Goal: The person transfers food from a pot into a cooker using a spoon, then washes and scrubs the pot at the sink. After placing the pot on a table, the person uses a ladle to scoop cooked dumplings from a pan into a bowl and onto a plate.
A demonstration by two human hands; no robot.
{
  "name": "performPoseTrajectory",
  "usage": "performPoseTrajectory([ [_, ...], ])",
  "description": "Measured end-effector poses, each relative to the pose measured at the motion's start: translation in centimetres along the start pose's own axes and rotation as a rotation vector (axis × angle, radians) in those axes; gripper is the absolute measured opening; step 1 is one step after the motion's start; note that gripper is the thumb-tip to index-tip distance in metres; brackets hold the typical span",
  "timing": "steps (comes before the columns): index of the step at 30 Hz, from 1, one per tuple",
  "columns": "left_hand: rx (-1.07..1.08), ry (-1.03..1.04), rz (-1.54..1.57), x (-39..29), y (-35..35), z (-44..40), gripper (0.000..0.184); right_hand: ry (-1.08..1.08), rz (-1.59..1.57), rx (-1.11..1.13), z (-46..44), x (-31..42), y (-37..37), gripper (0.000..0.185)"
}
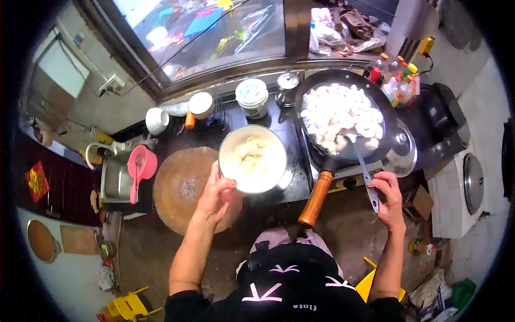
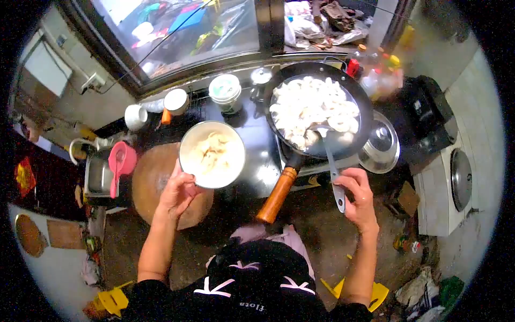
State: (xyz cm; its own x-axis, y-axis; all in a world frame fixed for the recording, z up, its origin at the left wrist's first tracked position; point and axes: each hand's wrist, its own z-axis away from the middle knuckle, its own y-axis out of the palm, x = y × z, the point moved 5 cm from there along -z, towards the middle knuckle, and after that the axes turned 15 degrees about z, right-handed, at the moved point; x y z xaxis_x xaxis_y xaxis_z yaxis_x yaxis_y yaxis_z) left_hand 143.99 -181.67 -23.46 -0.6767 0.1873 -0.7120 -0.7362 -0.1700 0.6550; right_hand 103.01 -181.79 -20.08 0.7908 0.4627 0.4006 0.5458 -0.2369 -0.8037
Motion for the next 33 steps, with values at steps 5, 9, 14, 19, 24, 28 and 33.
performPoseTrajectory([
  [5,0.123,-0.124,0.025,-1.4,4.4,-3.3,0.063,-0.099,0.121,0.012,-2.8,1.0,-1.0,0.038],
  [9,0.17,-0.226,-0.001,-0.5,6.4,-6.6,0.053,-0.183,0.275,0.111,-4.4,2.4,-1.8,0.046],
  [14,0.194,-0.294,-0.061,1.8,8.9,-9.8,0.05,-0.148,0.222,-0.04,-2.6,0.6,-4.0,0.052],
  [19,0.123,-0.309,-0.178,3.0,11.2,-11.7,0.042,-0.15,0.222,-0.157,0.3,0.1,-6.1,0.046],
  [24,0.093,-0.315,-0.172,4.6,12.1,-13.6,0.032,-0.193,0.216,-0.302,1.3,0.5,-7.3,0.046],
  [28,0.106,-0.356,-0.084,6.0,12.9,-14.4,0.022,-0.225,0.139,-0.44,1.5,0.4,-6.6,0.039],
  [33,0.092,-0.364,-0.111,7.0,14.3,-14.2,0.027,-0.199,-0.056,-0.608,1.3,2.7,-5.9,0.019],
])
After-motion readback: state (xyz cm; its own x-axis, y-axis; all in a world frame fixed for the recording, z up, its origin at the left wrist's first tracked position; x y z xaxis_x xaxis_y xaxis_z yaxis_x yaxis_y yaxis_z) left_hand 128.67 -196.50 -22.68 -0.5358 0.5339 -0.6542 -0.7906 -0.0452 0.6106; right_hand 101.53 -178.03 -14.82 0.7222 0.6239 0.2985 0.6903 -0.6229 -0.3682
